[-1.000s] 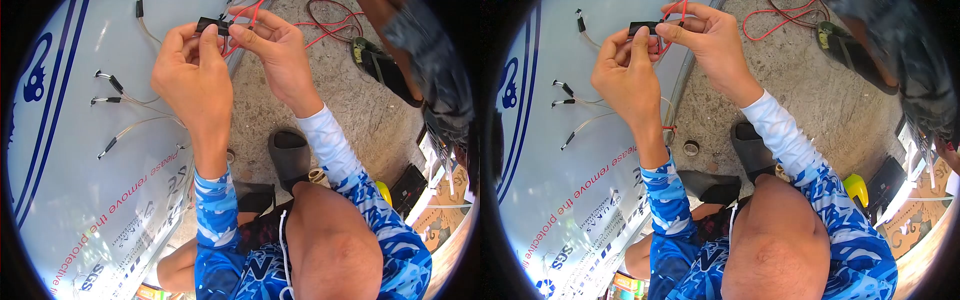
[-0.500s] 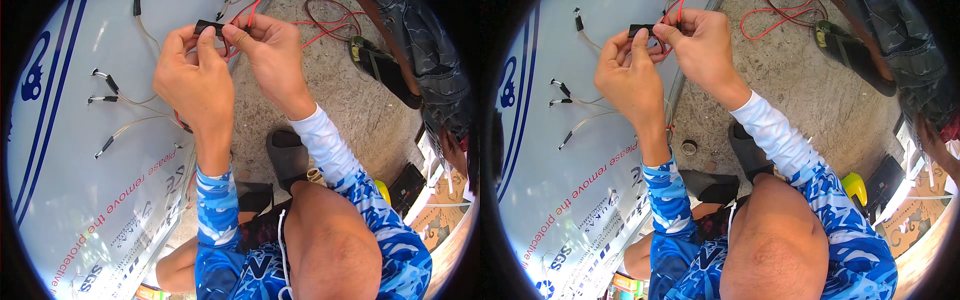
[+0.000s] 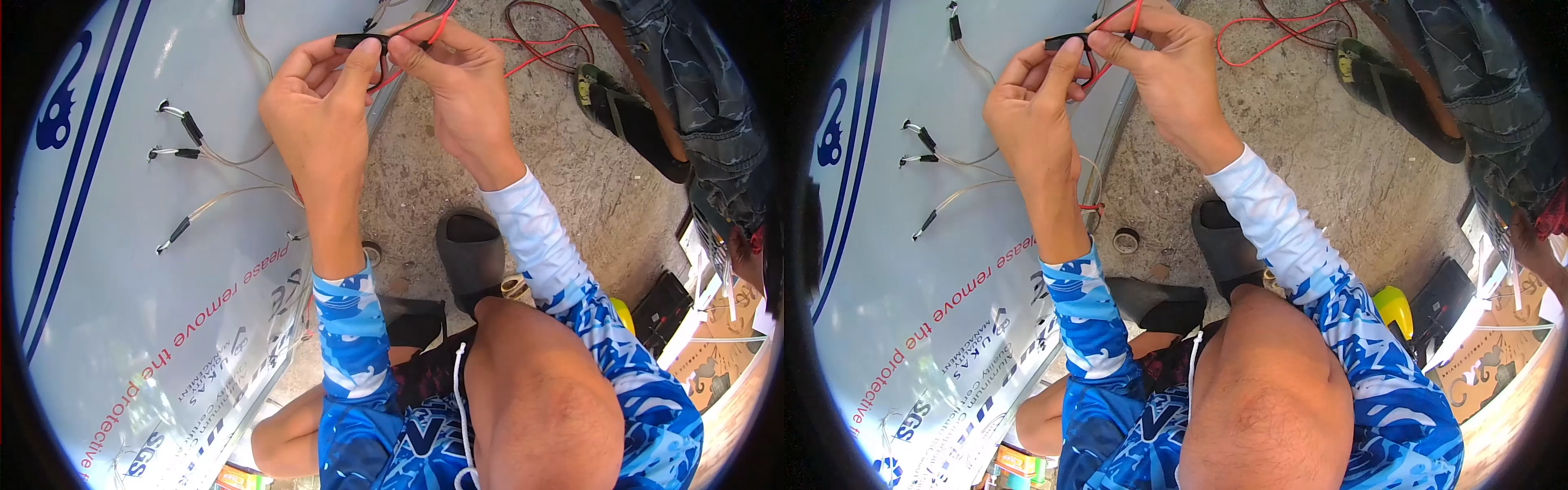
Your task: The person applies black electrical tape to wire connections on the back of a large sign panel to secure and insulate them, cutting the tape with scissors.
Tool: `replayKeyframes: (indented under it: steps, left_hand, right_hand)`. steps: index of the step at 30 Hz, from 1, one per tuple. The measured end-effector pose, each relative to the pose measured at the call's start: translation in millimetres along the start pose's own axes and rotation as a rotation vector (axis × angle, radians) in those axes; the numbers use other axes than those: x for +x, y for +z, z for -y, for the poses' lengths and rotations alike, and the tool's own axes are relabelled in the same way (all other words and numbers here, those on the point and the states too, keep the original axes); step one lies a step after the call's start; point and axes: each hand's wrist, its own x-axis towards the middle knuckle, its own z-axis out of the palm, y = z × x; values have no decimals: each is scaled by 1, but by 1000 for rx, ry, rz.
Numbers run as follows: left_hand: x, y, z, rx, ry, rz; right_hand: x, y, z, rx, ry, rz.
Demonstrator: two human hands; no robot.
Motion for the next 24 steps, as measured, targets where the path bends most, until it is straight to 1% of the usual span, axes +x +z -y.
replayKeyframes:
  steps: [2, 5, 7, 8, 10, 11, 13, 14, 16, 17, 19, 20, 22, 23, 24]
  left_hand:
    - [0, -1, 1, 19, -11, 4]
    - [2, -2, 2, 35, -11, 49]
    - [2, 0, 1, 76, -23, 98]
    - [2, 0, -1, 76, -23, 97]
    - [4, 1, -3, 114, -45, 128]
    - [6, 0, -3, 113, -46, 129]
    - [9, -1, -3, 141, -78, 129]
    - [9, -1, -4, 143, -78, 130]
    - [7, 2, -11, 172, -92, 131]
    - [7, 2, -10, 173, -94, 139]
    - [8, 1, -10, 207, -97, 119]
    - [7, 2, -10, 207, -97, 122]
    - [4, 3, -7, 267, -46, 96]
    - [2, 4, -8, 267, -47, 97]
    - [0, 6, -8, 271, -12, 90]
  right_hand:
    - [-1, -2, 0, -16, -1, -9]
    - [-1, 2, 8, -7, 63, 26]
    - [-3, 3, 11, 101, 194, -34]
    - [-3, 3, 8, 101, 194, -34]
    - [-2, 2, -1, 97, 55, -63]
    - [-2, 0, -2, 96, 56, -65]
    - [-2, -3, -1, -262, -33, -61]
    - [-3, 0, -2, -261, -33, -62]
    - [-4, 3, -2, 202, 105, -67]
    - [-3, 1, 0, 201, 103, -75]
    - [0, -4, 3, -224, -81, -10]
    - [0, -3, 3, -225, -82, -13]
    - [-1, -2, -1, -100, -88, -53]
    - [0, -4, -2, -100, -88, -54]
    - [4, -6, -1, -181, -113, -24]
